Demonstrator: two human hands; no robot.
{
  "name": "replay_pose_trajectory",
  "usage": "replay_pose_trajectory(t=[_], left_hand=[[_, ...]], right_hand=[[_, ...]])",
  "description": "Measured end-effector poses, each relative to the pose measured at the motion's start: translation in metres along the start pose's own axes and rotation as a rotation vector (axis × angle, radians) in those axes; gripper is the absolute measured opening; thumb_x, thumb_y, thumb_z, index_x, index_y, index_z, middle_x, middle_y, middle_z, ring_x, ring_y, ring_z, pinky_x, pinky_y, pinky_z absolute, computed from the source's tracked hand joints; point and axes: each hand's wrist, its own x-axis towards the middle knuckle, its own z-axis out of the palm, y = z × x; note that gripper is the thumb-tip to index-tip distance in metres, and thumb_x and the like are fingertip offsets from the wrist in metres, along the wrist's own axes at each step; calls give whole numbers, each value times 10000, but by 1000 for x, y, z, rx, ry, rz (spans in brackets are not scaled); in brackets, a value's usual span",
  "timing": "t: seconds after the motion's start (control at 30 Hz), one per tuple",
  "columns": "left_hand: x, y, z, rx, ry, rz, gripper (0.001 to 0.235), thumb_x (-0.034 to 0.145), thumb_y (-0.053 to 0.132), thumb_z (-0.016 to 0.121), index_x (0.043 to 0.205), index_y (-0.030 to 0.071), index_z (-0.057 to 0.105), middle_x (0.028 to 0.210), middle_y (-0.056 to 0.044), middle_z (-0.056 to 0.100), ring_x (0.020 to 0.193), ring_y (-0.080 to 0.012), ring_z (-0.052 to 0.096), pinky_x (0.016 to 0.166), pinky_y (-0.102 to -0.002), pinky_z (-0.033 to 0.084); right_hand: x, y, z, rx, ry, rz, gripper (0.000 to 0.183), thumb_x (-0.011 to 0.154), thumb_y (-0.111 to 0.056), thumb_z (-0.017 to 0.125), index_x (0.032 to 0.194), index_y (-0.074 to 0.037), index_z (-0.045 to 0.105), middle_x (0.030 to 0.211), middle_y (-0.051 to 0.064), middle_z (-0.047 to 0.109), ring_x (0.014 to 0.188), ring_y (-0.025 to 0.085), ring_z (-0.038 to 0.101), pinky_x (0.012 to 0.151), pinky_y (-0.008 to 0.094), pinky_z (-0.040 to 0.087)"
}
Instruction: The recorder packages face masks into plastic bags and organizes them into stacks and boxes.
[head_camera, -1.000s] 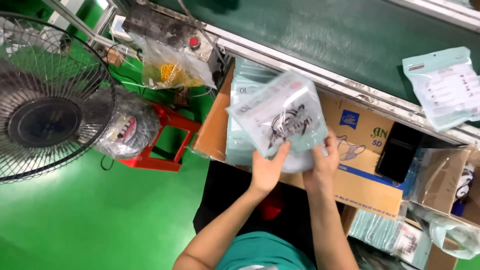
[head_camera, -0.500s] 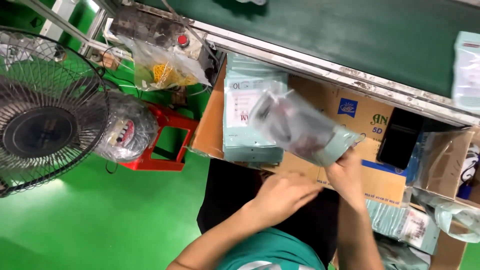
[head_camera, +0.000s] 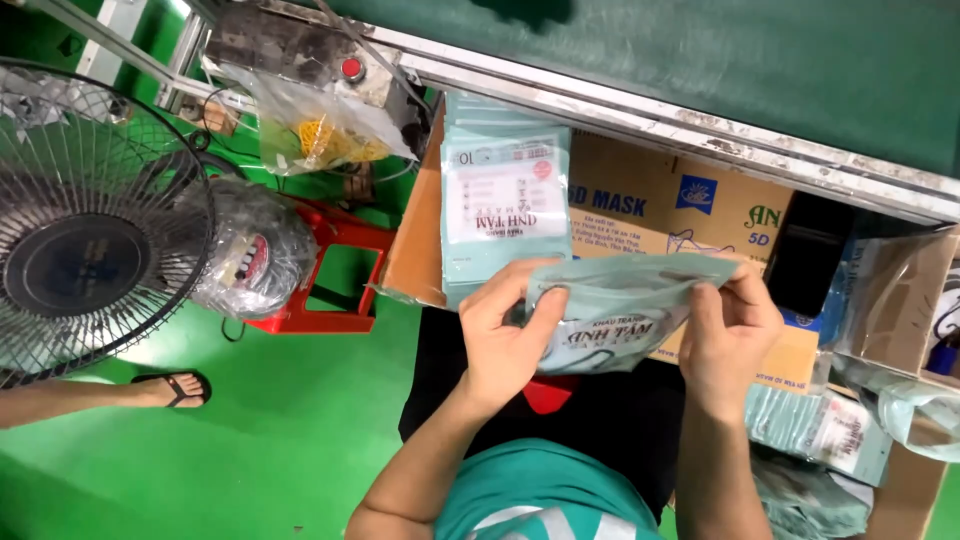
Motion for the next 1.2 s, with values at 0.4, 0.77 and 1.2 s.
replay_pose_trajectory(t=[0.4,0.77,1.2], left_hand=[[1,-10,4,117,-63,24,73,919,-49,685,990,-36,698,1013,-137,760,944,-206,763,844,-308,601],[1,-1,6,127,-193,75,140,850,-7,762,985,-4,724,1085,-120,745,981,-260,735,906,-362,573],[10,-12,-31,130,52,-26,605,912,-13,697,1475,-23,476,1585,-194,409,1183,-243,642,1058,-375,518]], right_hand=[[-8,41,-12,267,-105,270,30,1010,23,606,982,17,599,1011,91,604,799,123,506,710,231,411],[-13,48,-7,430,-345,309,101,951,-12,706,920,8,612,954,101,598,993,230,566,887,350,480],[132,-27,-1,-997,-55,-708,450,874,161,727,1294,48,609,1277,190,627,1252,354,585,1115,421,440]])
